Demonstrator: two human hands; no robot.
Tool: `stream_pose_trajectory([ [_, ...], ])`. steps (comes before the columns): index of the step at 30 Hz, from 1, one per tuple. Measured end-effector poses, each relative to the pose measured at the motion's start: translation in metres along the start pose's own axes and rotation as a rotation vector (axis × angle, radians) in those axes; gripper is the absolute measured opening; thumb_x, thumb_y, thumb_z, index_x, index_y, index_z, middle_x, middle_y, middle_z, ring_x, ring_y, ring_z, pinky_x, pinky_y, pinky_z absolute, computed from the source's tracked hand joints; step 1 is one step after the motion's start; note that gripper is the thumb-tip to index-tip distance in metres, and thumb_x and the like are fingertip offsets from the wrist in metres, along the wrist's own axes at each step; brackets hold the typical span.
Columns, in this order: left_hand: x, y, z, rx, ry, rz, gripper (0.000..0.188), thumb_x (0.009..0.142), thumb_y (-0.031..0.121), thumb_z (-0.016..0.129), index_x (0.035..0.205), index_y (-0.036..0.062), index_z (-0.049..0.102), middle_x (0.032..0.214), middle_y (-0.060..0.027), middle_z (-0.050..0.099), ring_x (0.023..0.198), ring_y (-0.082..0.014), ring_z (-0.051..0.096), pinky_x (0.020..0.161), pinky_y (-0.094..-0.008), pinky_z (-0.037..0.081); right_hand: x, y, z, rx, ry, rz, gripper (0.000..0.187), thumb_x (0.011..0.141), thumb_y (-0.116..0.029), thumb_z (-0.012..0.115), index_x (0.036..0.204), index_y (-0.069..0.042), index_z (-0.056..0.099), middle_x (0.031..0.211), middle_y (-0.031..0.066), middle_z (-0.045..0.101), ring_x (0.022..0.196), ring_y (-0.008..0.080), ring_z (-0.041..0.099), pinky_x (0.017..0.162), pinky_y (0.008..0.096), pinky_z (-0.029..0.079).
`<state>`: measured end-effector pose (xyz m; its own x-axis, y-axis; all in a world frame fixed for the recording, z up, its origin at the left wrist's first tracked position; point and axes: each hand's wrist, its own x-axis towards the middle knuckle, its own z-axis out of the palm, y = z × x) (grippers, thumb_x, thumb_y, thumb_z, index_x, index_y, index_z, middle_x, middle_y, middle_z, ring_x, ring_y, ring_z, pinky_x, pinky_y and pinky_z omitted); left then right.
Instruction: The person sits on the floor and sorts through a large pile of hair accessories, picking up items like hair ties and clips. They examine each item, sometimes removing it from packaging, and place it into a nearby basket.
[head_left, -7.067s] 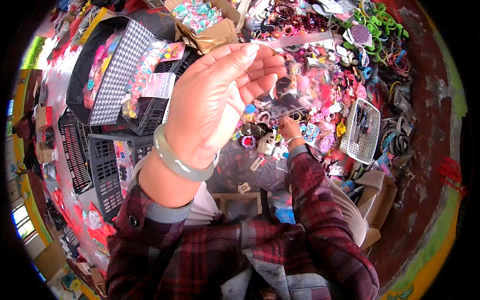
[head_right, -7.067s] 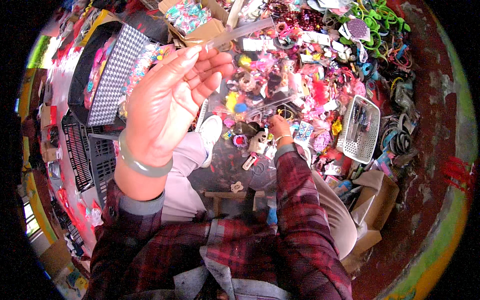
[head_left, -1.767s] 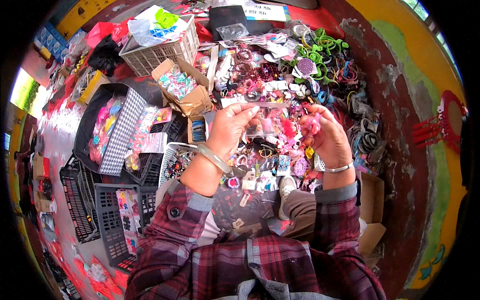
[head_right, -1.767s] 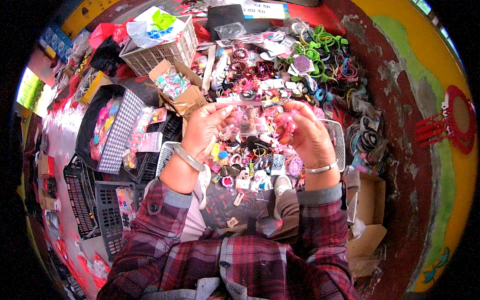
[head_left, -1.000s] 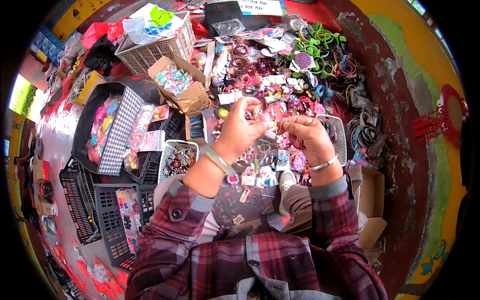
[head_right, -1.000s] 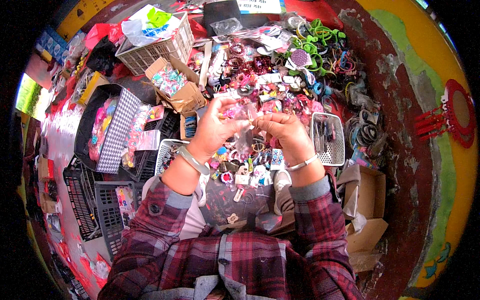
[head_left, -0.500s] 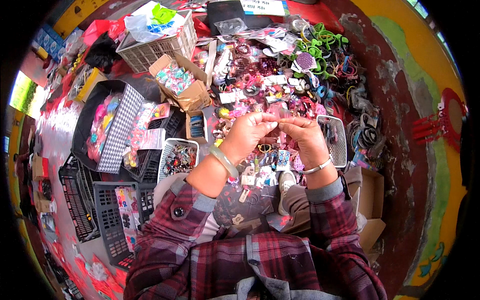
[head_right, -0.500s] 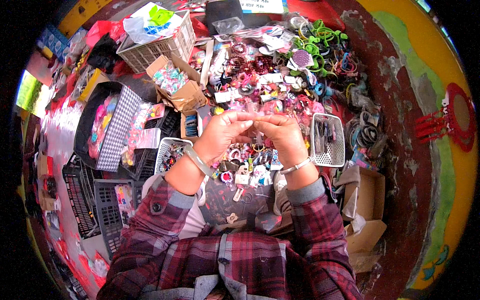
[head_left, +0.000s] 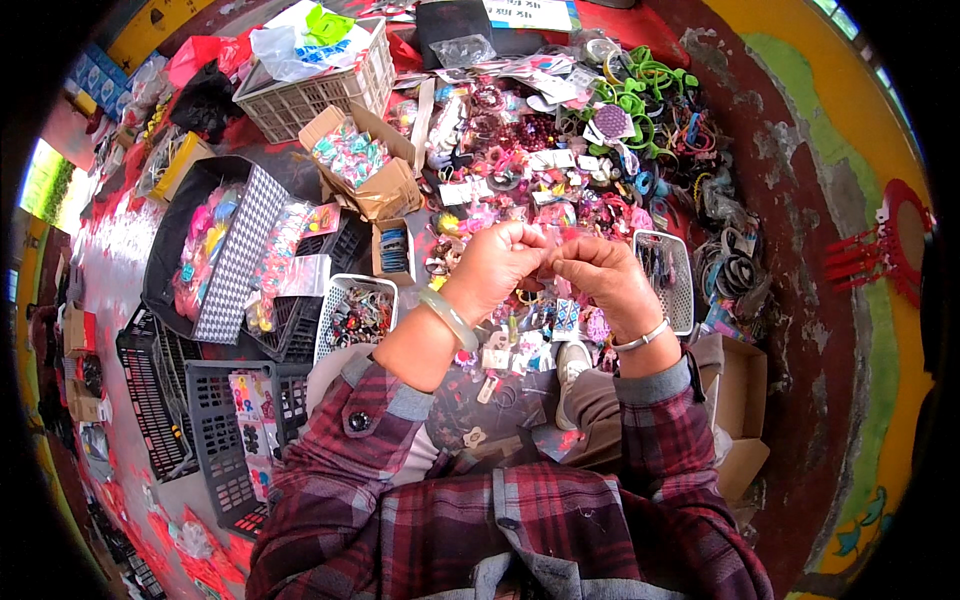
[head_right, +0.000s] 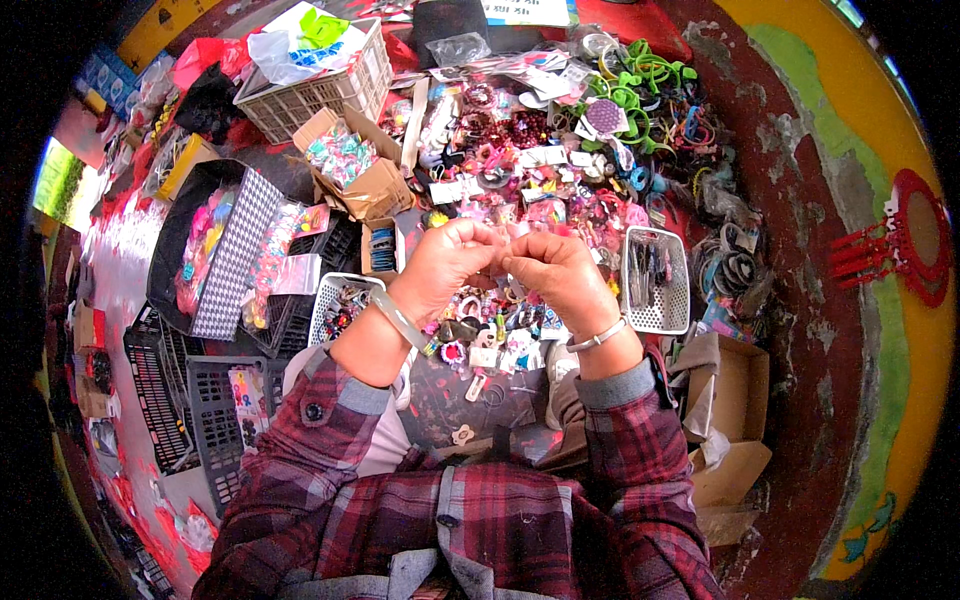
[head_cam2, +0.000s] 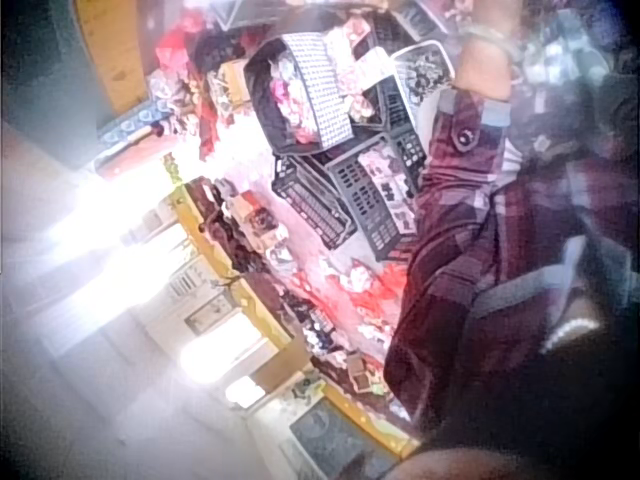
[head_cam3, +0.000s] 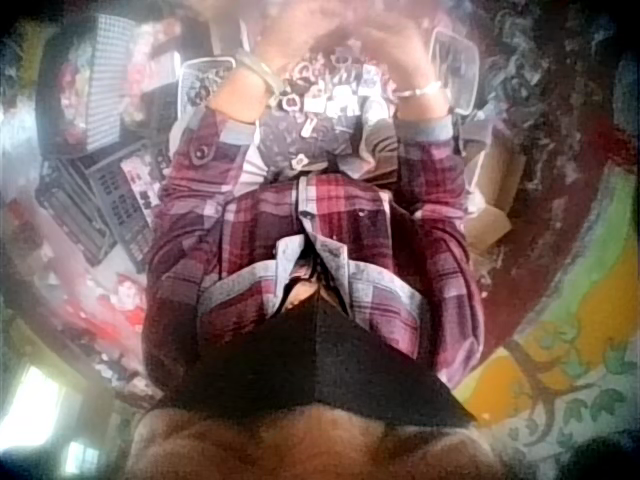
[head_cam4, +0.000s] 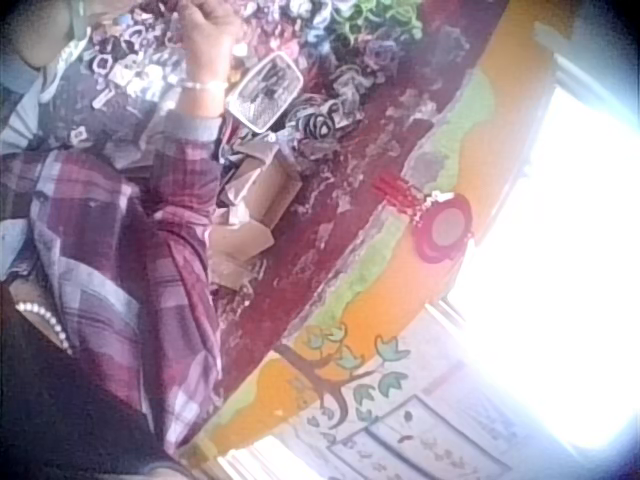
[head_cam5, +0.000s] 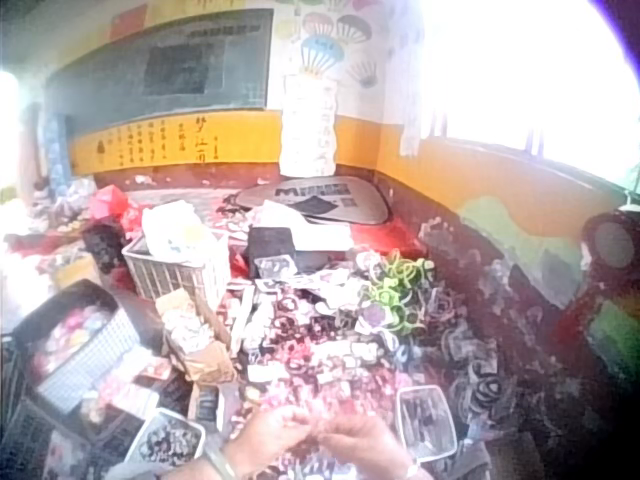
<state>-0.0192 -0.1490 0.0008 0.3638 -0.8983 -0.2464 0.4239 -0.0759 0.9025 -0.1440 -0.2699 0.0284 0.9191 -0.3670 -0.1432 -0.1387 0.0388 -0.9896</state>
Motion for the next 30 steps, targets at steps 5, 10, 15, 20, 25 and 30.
stream_pose_trajectory([
  [5, 0.011, -0.011, -0.006, 0.426, 0.187, 0.549, 0.041, 0.079, 0.009, 0.061, 0.116, 0.0047, 0.045, 0.111, -0.0097, 0.053, 0.097, -0.0135, 0.054, 0.066, -0.0223, 0.048, 0.001, -0.003, -0.008, -0.268, 0.07, -0.034, 0.011, 0.08, -0.008, 0.055, 0.082, 0.001, 0.061, 0.07, 0.0014, 0.06, 0.058, 0.0071, 0.051, 0.053, 0.0212, 0.04],
  [10, 0.003, 0.009, -0.012, 0.733, -0.008, 0.614, 0.029, 0.076, 0.007, 0.064, 0.103, 0.0023, 0.053, 0.118, -0.0099, 0.05, 0.101, -0.0084, 0.049, 0.068, -0.0206, 0.045, -0.007, -0.013, -0.012, -0.636, 0.087, -0.274, 0.009, 0.08, 0.001, 0.055, 0.087, 0.002, 0.059, 0.075, 0.0036, 0.062, 0.069, 0.0075, 0.054, 0.06, 0.0224, 0.043],
  [15, 0.002, 0.004, -0.008, 0.384, -0.04, 0.222, 0.008, 0.081, 0.006, 0.06, 0.083, 0.0028, 0.053, 0.091, -0.0036, 0.06, 0.081, -0.0058, 0.054, 0.066, -0.0203, 0.045, -0.002, 0.0, -0.015, -0.534, 0.207, -0.277, 0.011, 0.077, 0.0, 0.057, 0.087, -0.001, 0.062, 0.073, 0.0084, 0.063, 0.067, 0.0131, 0.059, 0.06, 0.0256, 0.046],
  [20, 0.007, -0.003, -0.006, 0.281, 0.028, 0.266, 0.007, 0.082, 0.007, 0.06, 0.086, 0.0027, 0.057, 0.082, -0.0021, 0.061, 0.075, -0.0058, 0.054, 0.066, -0.021, 0.044, -0.002, -0.006, -0.008, -0.621, 0.259, -0.394, 0.012, 0.073, -0.001, 0.06, 0.084, -0.003, 0.062, 0.072, 0.0098, 0.061, 0.064, 0.0194, 0.06, 0.057, 0.0287, 0.047],
  [25, 0.003, 0.002, 0.001, 0.452, 0.088, 0.381, 0.013, 0.081, 0.011, 0.061, 0.089, 0.0007, 0.063, 0.08, -0.0017, 0.061, 0.073, -0.0051, 0.053, 0.065, -0.0208, 0.043, -0.001, -0.005, 0.005, -0.785, 0.345, -0.606, 0.01, 0.07, 0.0, 0.061, 0.079, -0.005, 0.061, 0.069, 0.0087, 0.057, 0.063, 0.0264, 0.058, 0.054, 0.0318, 0.047],
  [30, 0.006, -0.003, -0.002, 0.446, 0.176, 0.385, 0.012, 0.076, 0.009, 0.059, 0.082, 0.0008, 0.064, 0.075, -0.0055, 0.062, 0.07, -0.0096, 0.056, 0.063, -0.0246, 0.045, -0.001, -0.005, 0.012, -0.836, 0.342, -0.61, 0.011, 0.072, 0.003, 0.062, 0.081, -0.002, 0.059, 0.075, 0.0097, 0.059, 0.065, 0.0212, 0.059, 0.056, 0.0279, 0.046],
])
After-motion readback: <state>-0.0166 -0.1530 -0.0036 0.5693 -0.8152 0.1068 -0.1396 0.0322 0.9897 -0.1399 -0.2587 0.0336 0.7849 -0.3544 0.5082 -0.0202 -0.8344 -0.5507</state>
